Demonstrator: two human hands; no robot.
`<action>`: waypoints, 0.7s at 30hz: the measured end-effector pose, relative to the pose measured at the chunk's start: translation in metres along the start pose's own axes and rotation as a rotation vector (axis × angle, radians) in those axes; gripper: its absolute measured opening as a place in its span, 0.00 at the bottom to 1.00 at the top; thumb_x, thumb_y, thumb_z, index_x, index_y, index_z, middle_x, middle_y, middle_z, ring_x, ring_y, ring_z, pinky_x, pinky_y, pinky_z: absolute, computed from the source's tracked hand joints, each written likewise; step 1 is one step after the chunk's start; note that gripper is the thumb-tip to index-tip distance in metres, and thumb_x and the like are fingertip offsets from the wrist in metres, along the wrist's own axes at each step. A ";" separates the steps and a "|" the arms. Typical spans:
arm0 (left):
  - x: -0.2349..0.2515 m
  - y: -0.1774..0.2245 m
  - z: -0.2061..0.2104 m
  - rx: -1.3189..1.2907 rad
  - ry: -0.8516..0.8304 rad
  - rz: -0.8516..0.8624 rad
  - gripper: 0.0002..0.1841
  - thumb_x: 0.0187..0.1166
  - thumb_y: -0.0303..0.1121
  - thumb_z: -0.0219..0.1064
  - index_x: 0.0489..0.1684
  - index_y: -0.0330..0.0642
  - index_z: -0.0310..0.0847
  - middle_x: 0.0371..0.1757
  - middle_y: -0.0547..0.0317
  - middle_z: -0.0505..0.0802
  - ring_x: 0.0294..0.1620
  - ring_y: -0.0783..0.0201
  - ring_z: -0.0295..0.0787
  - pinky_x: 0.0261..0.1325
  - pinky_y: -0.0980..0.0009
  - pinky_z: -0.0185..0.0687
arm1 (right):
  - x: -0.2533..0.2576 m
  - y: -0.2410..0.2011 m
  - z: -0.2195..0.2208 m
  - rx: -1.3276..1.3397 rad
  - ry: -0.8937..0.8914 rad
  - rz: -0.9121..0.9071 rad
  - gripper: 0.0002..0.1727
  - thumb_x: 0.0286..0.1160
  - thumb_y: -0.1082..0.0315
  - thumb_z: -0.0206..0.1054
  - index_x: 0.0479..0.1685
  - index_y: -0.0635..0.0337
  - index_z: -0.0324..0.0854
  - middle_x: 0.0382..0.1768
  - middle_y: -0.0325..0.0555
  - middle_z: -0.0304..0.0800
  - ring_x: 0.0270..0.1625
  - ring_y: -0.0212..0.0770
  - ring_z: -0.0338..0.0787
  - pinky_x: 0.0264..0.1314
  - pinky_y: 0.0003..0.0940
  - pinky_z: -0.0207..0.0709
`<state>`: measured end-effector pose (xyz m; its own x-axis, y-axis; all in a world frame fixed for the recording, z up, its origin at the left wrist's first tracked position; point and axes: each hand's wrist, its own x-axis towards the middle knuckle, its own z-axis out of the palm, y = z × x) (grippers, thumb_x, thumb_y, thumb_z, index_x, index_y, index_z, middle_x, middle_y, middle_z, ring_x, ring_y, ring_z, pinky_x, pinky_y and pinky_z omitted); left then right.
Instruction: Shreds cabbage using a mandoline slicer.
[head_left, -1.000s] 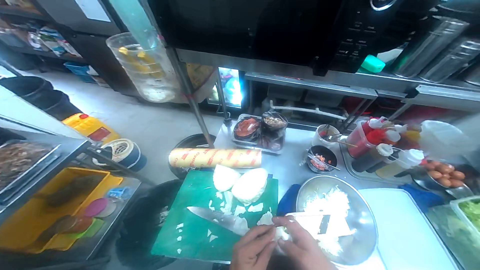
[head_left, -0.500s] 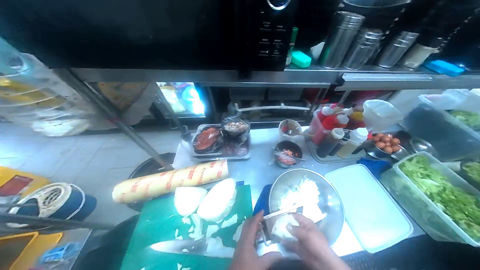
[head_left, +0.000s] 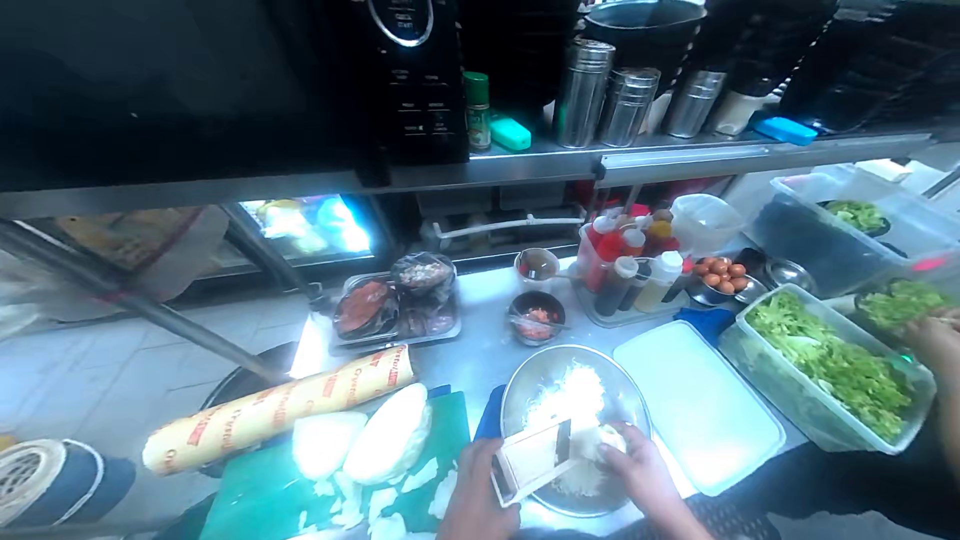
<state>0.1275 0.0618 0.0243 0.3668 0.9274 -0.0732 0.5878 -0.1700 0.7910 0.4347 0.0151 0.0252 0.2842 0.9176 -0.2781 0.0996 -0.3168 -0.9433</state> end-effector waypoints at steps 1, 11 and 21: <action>0.004 0.009 -0.002 -0.012 0.034 0.067 0.49 0.50 0.41 0.88 0.82 0.45 0.70 0.75 0.46 0.77 0.64 0.60 0.84 0.59 0.63 0.90 | 0.004 0.001 -0.004 -0.142 0.010 -0.049 0.20 0.73 0.63 0.74 0.65 0.52 0.85 0.58 0.40 0.92 0.53 0.37 0.94 0.56 0.42 0.94; 0.069 0.066 0.043 -0.223 0.167 0.409 0.53 0.51 0.61 0.88 0.85 0.57 0.70 0.82 0.61 0.77 0.82 0.58 0.72 0.79 0.53 0.77 | 0.038 -0.004 -0.013 -0.613 0.032 -0.380 0.16 0.75 0.55 0.70 0.61 0.37 0.89 0.57 0.28 0.91 0.62 0.26 0.87 0.69 0.34 0.84; 0.087 0.065 0.068 -0.304 0.085 0.427 0.58 0.51 0.43 0.91 0.88 0.45 0.57 0.86 0.45 0.69 0.88 0.55 0.65 0.86 0.58 0.73 | 0.041 -0.016 -0.024 -0.541 0.068 -0.400 0.16 0.76 0.53 0.72 0.62 0.37 0.89 0.58 0.26 0.92 0.61 0.23 0.88 0.69 0.32 0.85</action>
<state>0.2474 0.1089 0.0281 0.4610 0.8223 0.3335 0.1587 -0.4462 0.8808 0.4677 0.0523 0.0328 0.1834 0.9777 0.1022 0.6677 -0.0476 -0.7429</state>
